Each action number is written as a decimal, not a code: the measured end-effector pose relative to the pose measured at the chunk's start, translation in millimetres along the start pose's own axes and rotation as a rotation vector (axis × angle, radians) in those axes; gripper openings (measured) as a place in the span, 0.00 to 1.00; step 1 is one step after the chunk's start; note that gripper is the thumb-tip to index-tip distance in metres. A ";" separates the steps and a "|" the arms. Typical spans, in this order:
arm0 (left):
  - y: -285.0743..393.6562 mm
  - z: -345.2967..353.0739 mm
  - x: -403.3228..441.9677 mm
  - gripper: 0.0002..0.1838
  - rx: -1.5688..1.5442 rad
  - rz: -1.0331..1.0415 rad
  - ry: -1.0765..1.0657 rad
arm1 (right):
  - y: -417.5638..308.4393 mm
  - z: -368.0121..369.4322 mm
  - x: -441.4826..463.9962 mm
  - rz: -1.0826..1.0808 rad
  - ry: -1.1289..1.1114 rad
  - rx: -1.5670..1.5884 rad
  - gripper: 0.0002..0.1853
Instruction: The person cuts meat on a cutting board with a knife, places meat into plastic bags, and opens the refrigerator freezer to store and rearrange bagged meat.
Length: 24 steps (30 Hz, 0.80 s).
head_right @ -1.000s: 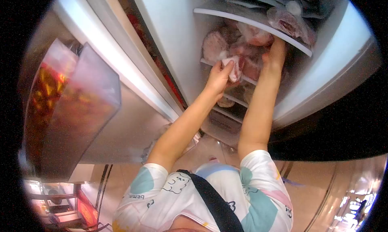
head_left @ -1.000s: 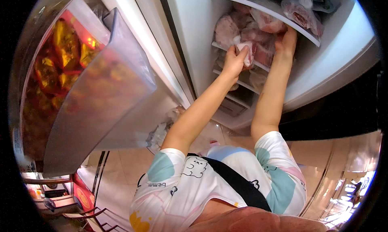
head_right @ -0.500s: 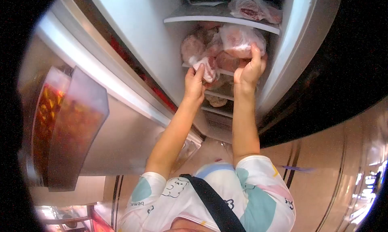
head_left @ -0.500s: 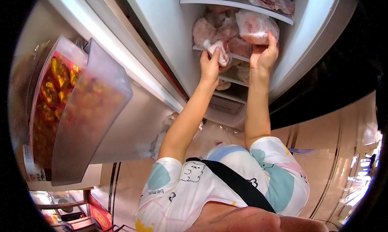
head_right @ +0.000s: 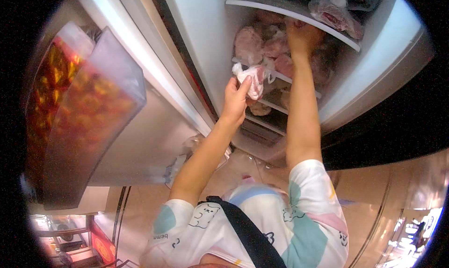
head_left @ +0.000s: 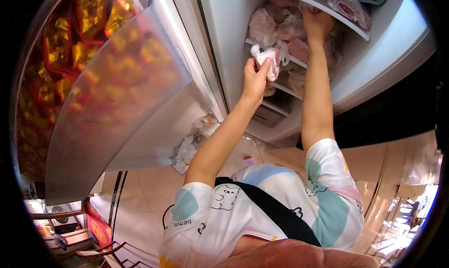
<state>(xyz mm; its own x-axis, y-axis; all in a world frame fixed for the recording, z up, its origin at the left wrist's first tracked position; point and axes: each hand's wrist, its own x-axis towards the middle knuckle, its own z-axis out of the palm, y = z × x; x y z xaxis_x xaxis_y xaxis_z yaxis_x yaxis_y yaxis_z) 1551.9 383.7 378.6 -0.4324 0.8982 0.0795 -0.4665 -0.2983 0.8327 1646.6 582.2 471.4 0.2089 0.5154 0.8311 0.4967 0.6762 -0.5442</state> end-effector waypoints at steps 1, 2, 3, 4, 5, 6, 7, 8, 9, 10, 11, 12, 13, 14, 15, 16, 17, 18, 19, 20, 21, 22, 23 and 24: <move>1.1 -0.4 -1.5 0.15 0.014 0.015 -0.028 | 11.6 8.4 5.1 -0.098 -0.020 -0.115 0.21; 0.5 1.4 1.1 0.15 0.017 0.002 -0.027 | 23.6 17.1 10.3 -0.199 -0.029 -0.228 0.22; -4.1 -0.2 5.6 0.14 0.020 -0.013 -0.007 | 41.2 27.9 6.8 -0.362 -0.052 -0.325 0.21; -14.5 -6.3 12.8 0.14 0.023 -0.033 0.018 | 63.1 37.3 -3.9 -0.524 -0.085 -0.418 0.21; -15.0 -8.9 15.8 0.13 0.064 -0.067 0.035 | 59.3 35.7 -6.5 -0.467 -0.183 -0.529 0.21; -13.6 -10.9 17.1 0.14 0.107 -0.081 0.066 | 55.5 29.8 -9.8 -0.447 -0.213 -0.539 0.21; 0.3 -5.4 15.6 0.14 0.149 -0.089 0.092 | 48.9 24.2 -8.7 -0.386 -0.258 -0.528 0.20; 13.6 -4.9 14.4 0.14 0.161 -0.078 0.088 | 42.7 24.1 -6.2 -0.328 -0.295 -0.511 0.20; 10.5 -15.1 11.8 0.15 0.169 -0.049 0.071 | 45.4 23.4 -14.7 -0.282 -0.311 -0.493 0.19; 14.8 -21.0 12.2 0.15 0.145 -0.007 0.067 | 45.0 22.7 -13.8 -0.472 -0.269 -0.520 0.21; 27.1 -20.2 9.1 0.16 0.168 -0.009 0.094 | 24.4 9.1 -9.0 -0.472 -0.269 -0.528 0.21; 34.1 -25.9 11.3 0.16 0.168 0.003 0.085 | 5.9 3.7 -8.1 -0.451 -0.486 -0.449 0.21; 42.0 -24.2 8.4 0.16 0.169 0.018 0.072 | -9.4 -7.8 -7.1 -0.426 -0.697 -0.365 0.22; 46.1 -21.6 8.0 0.16 0.166 0.029 0.077 | -7.2 -7.9 -10.2 -0.326 -0.910 -0.093 0.21; 46.1 -20.6 9.5 0.16 0.168 0.021 0.082 | -10.5 -5.6 -13.2 -0.319 -0.917 -0.091 0.21; 48.1 -14.4 12.7 0.17 0.144 0.056 0.084 | -15.5 -0.4 -12.1 -0.289 -1.177 -0.353 0.20; 54.0 -12.5 8.4 0.17 0.113 0.098 0.082 | -26.5 -0.4 -13.8 -0.260 -1.421 -0.628 0.20; 59.7 -11.4 2.8 0.18 0.138 0.053 0.049 | -34.2 -4.2 -17.7 -0.263 -1.427 -0.630 0.20; 60.9 -13.7 -1.0 0.18 0.135 0.054 0.054 | -36.6 -4.3 -20.5 -0.300 -1.378 -0.586 0.20; 60.4 -13.5 -2.5 0.18 0.128 0.061 0.053 | -34.6 -4.3 -24.1 -0.344 -1.329 -0.542 0.20; 60.3 -13.6 -4.3 0.18 0.123 0.070 0.051 | -33.6 -5.3 -27.1 -0.388 -1.286 -0.506 0.20; 61.0 -14.1 -6.1 0.18 0.112 0.064 0.044 | -30.5 -5.1 -29.1 -0.424 -1.249 -0.477 0.20; 61.1 -17.7 -10.1 0.18 0.113 0.067 0.046 | -27.0 -1.8 -31.0 -0.453 -1.212 -0.452 0.20; 62.1 -19.8 -15.0 0.18 0.110 0.060 0.052 | -24.1 -0.8 -31.3 -0.482 -1.173 -0.421 0.20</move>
<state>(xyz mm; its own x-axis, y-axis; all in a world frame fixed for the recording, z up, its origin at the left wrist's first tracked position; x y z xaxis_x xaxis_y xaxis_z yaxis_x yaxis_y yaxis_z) 1514.1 345.3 418.3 -0.4978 0.8610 0.1049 -0.3523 -0.3112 0.8826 1628.9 549.3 458.6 -0.7973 0.5604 0.2241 0.5799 0.8142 0.0271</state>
